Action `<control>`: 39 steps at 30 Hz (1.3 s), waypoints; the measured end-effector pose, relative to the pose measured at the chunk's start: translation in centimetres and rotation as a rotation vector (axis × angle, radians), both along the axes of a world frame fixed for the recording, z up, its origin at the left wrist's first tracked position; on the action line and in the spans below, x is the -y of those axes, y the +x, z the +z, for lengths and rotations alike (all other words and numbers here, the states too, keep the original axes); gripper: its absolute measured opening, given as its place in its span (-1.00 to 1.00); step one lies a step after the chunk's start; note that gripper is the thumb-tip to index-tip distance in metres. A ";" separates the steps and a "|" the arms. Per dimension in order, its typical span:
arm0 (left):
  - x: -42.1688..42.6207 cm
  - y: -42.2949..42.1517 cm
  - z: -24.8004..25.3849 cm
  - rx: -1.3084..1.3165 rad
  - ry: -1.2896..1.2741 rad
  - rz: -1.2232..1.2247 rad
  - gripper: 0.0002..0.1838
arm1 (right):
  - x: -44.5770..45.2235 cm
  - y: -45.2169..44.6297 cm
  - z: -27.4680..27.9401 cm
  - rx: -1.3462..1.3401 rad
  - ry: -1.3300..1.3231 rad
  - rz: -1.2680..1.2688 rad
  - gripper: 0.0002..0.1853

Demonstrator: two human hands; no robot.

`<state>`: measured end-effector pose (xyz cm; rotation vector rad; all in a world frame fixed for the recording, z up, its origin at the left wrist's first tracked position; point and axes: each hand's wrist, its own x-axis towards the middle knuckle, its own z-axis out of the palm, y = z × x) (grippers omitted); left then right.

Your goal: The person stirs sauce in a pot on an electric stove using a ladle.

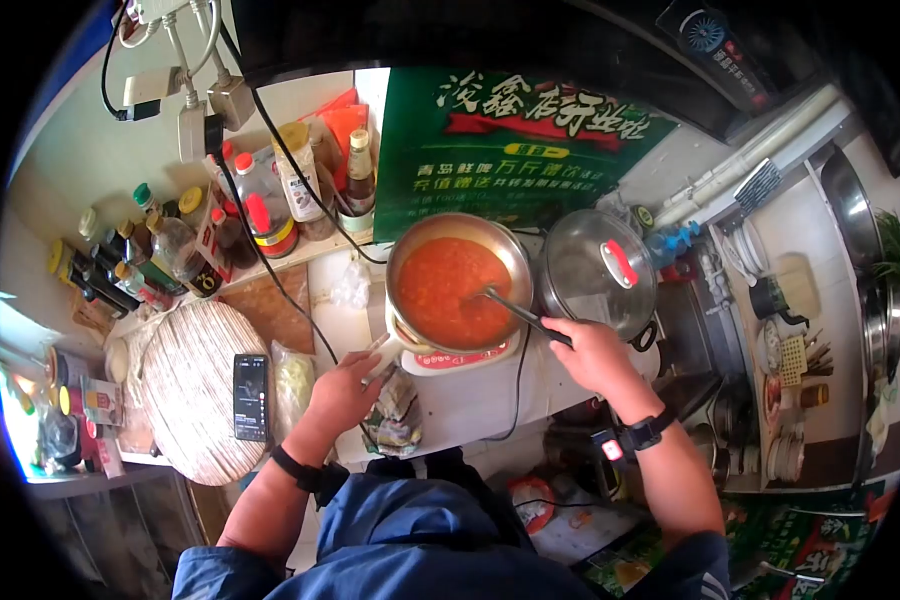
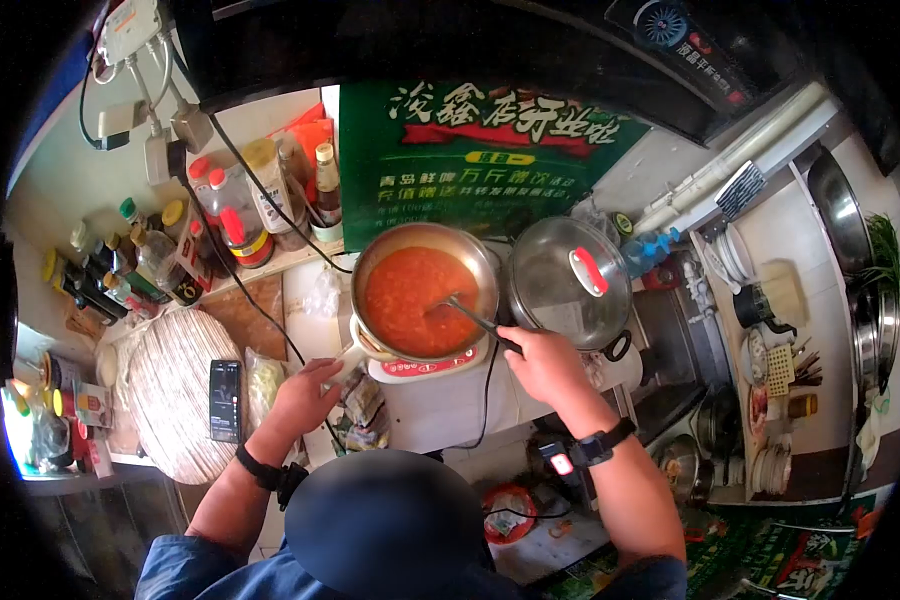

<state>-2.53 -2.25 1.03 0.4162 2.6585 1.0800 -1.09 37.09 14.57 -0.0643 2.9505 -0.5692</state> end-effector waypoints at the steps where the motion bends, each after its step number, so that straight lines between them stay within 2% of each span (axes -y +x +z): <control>1: -0.1 -0.1 0.4 0.027 -0.003 0.005 -0.53 | 0.6 -0.4 0.3 0.061 -0.032 -0.020 -0.59; 5: -0.2 0.1 0.4 0.041 0.002 0.014 -0.53 | 0.6 0.0 1.6 0.016 -0.172 -0.102 -0.60; 8: -0.1 0.3 0.3 0.033 0.012 0.016 -0.52 | -1.0 -0.5 1.2 -0.015 -0.151 -0.165 -0.58; 12: 0.0 0.2 0.0 0.013 0.022 0.002 -0.51 | -0.1 -3.0 0.4 0.157 -0.280 -0.386 -0.57; 15: 0.0 0.2 -0.2 -0.011 0.015 -0.003 -0.51 | -0.8 -3.9 -2.6 0.104 -0.265 -0.423 -0.59; 18: 0.1 0.4 -0.3 -0.008 0.016 -0.004 -0.50 | -4.4 -3.3 -7.9 -0.151 -0.122 -0.303 -0.59; 20: 0.1 0.4 -0.3 0.006 0.021 0.004 -0.50 | -5.6 -2.1 -7.8 -0.090 -0.084 -0.270 -0.59; 22: 0.1 0.3 -0.1 0.022 0.023 0.008 -0.50 | -4.8 -1.8 -6.0 0.078 -0.127 -0.317 -0.58; 24: 0.0 0.2 0.3 0.043 0.021 0.011 -0.50 | -3.9 -1.3 -3.1 0.355 -0.250 -0.443 -0.55; 27: 0.0 0.3 -0.5 -0.010 0.027 0.017 -0.53 | -3.7 -1.4 -2.8 0.580 -0.621 -0.579 -0.59; 30: -0.4 0.4 0.4 0.027 0.025 0.045 -0.51 | -4.7 -2.6 -7.0 0.672 -0.958 -0.537 -0.68; 32: -0.8 0.6 0.8 0.057 0.013 0.070 -0.49 | -3.8 -3.3 -9.1 0.630 -1.043 -0.534 -0.73; 37: -2.0 0.9 1.4 0.085 -0.061 0.108 -0.49 | -2.8 -4.2 -9.6 0.499 -0.782 -0.374 -0.61; 39: -1.9 1.0 0.1 0.021 -0.062 0.117 -0.51 | -3.0 -3.4 -8.7 0.411 -0.625 -0.318 -0.57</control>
